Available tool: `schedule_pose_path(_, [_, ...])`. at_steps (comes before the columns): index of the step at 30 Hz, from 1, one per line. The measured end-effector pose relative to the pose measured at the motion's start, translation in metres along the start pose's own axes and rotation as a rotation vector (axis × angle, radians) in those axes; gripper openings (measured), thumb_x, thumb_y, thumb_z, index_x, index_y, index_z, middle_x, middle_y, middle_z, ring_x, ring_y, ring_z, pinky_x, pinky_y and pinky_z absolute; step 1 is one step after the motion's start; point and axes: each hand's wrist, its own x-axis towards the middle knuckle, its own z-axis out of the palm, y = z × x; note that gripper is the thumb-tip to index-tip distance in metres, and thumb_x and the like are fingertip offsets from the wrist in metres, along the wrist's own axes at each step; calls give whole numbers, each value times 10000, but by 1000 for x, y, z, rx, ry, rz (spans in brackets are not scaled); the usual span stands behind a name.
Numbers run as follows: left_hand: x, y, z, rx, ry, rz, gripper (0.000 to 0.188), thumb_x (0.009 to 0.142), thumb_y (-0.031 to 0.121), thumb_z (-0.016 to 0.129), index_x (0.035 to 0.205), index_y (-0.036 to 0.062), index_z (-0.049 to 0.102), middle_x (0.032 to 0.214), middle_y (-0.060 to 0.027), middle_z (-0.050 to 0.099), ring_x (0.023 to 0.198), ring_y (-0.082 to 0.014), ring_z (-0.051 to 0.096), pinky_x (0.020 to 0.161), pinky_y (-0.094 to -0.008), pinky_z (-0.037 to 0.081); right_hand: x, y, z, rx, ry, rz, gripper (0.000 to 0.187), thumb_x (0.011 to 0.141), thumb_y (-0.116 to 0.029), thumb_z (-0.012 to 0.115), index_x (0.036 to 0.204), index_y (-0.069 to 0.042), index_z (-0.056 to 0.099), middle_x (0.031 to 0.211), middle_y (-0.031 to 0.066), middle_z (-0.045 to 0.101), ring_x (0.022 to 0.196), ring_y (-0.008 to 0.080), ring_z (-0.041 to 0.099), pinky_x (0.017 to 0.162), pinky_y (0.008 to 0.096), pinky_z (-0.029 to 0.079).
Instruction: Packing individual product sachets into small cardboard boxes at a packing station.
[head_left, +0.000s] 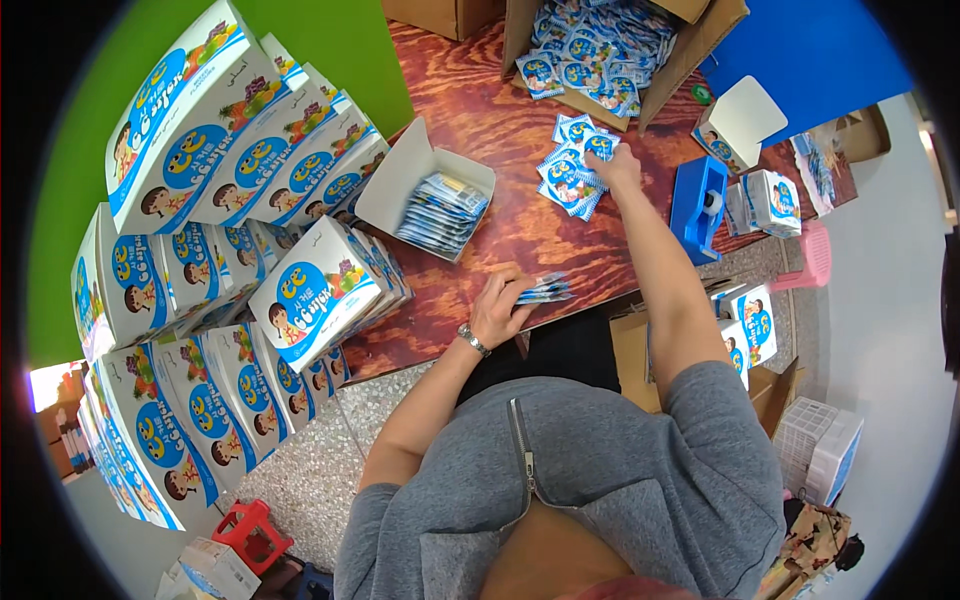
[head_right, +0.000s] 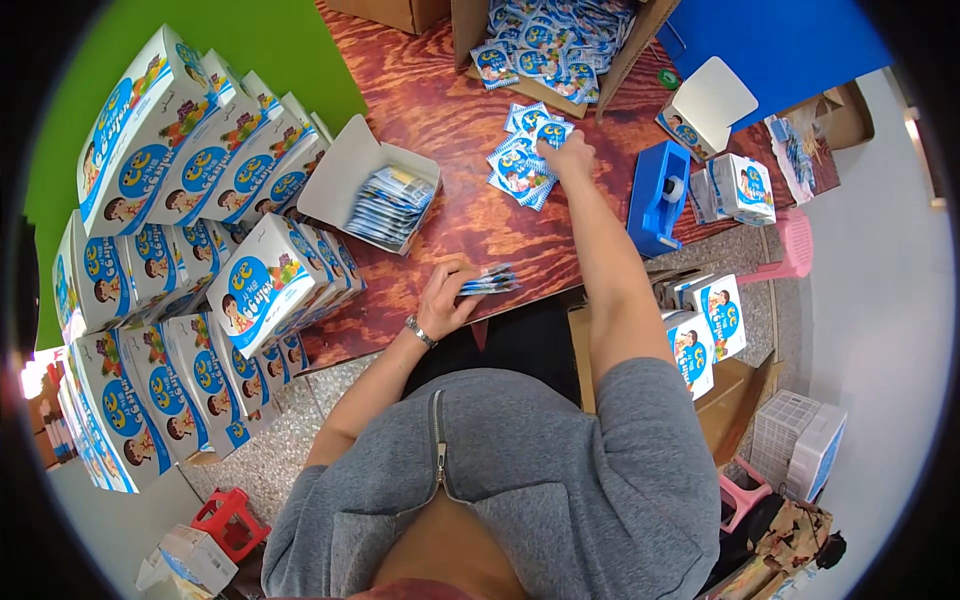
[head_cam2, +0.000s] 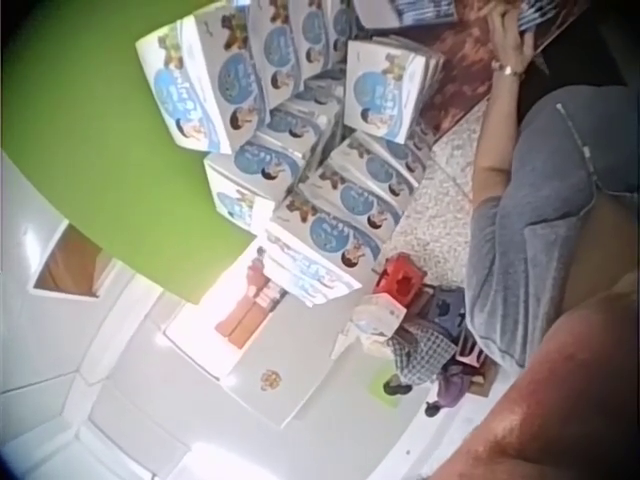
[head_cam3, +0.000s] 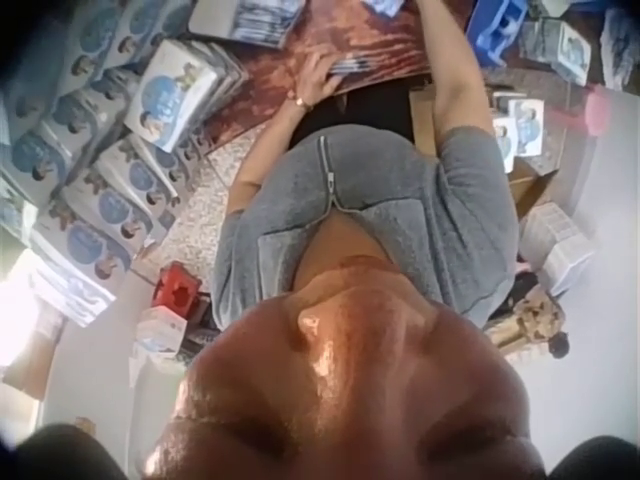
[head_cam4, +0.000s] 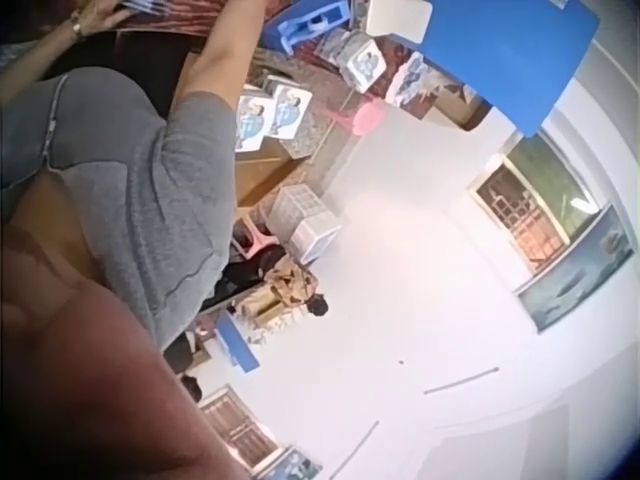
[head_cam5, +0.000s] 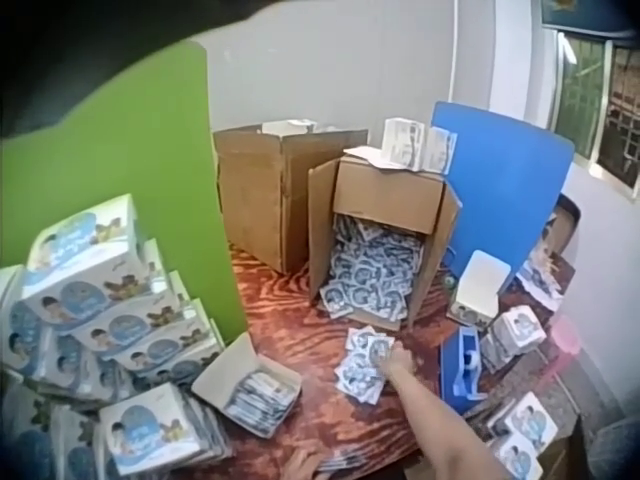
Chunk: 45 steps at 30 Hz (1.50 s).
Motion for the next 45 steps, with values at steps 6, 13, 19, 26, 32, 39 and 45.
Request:
schedule_pose_path(6, [-3, 1, -3, 29, 23, 12, 407, 740, 58, 809, 1123, 41, 671, 1097, -145, 592, 1059, -330, 612, 847, -390, 526, -9, -18, -28, 55, 43, -173, 935, 672, -387, 892, 1417, -126, 390, 1138, 200, 689, 1053, 336, 686, 874, 446, 544])
schedule_pose_path(13, [-1, 1, -5, 24, -3, 0, 409, 740, 58, 806, 1126, 47, 672, 1104, -142, 601, 1048, -333, 619, 833, -390, 532, -39, -14, -7, -141, -239, -485, 756, 677, -457, 861, 1223, -6, 596, 1152, 187, 695, 1029, 320, 688, 875, 458, 549])
schedule_pose_path(19, [-2, 1, -3, 24, 18, 10, 410, 737, 57, 806, 1124, 46, 672, 1088, -146, 607, 1054, -337, 619, 827, -397, 532, -68, -29, -5, -384, -330, -367, 712, 717, -450, 827, 1239, -47, 557, 1159, 250, 654, 1069, 402, 645, 900, 483, 526])
schedule_pose_path(26, [-1, 1, -3, 24, 13, 13, 422, 731, 48, 804, 1130, 44, 667, 1093, -149, 603, 1052, -339, 618, 827, -397, 531, -77, -34, -2, -521, -193, -636, 574, 739, -284, 826, 1238, -177, 563, 1229, 197, 585, 1062, 405, 617, 908, 476, 523])
schedule_pose_path(32, [-4, -1, -4, 40, 9, 5, 443, 727, 41, 796, 1147, 48, 658, 1102, -146, 602, 1052, -340, 616, 830, -396, 531, -44, -32, -21, 99, -176, -694, 616, 731, -150, 817, 1285, -121, 548, 1175, 226, 656, 1003, 346, 681, 864, 446, 544])
schedule_pose_path(39, [-3, 0, -3, 24, -5, 2, 447, 733, 47, 776, 1165, 71, 660, 1119, -125, 589, 1065, -334, 599, 818, -405, 530, 3, -16, -14, -312, -283, -674, 708, 681, -333, 865, 1214, 37, 581, 1126, 263, 673, 1060, 373, 662, 890, 463, 535])
schedule_pose_path(45, [-2, 2, -4, 12, 3, -5, 432, 738, 62, 783, 1151, 72, 657, 1103, -120, 592, 1053, -330, 599, 827, -402, 529, 1, -24, -27, -409, -303, -596, 657, 705, -354, 848, 1225, -32, 609, 1161, 188, 690, 1069, 342, 668, 899, 432, 533])
